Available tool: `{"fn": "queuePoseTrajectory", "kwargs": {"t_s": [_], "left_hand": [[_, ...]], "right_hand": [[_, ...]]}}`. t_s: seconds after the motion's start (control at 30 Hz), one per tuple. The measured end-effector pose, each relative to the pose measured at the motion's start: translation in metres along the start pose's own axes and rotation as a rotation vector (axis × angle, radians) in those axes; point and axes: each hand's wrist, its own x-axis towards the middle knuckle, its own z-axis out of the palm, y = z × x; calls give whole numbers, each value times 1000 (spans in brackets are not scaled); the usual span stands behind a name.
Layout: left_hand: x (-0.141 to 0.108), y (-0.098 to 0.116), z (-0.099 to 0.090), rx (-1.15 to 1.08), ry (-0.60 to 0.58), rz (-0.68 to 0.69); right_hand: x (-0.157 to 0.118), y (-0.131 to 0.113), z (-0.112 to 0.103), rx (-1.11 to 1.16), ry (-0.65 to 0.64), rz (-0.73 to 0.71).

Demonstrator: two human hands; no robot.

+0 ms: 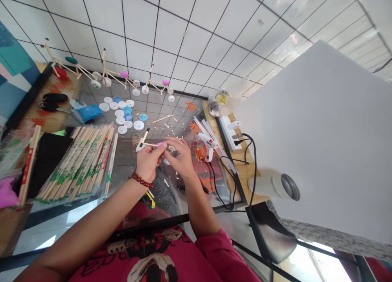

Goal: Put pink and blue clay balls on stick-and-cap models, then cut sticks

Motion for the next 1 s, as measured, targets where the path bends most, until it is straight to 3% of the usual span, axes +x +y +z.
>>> {"fn": "queuePoseTrajectory", "kwargs": {"t_s": [0.33, 0.7, 1.0], "left_hand": [[0, -5, 1, -50, 0, 27], [2, -4, 1, -58, 4, 38], [-6, 5, -17, -4, -162, 9]], "right_hand": [[1, 8, -7, 178, -69, 1], [0, 4, -9, 85, -116, -2], [-1, 4, -7, 29, -97, 7]]}}
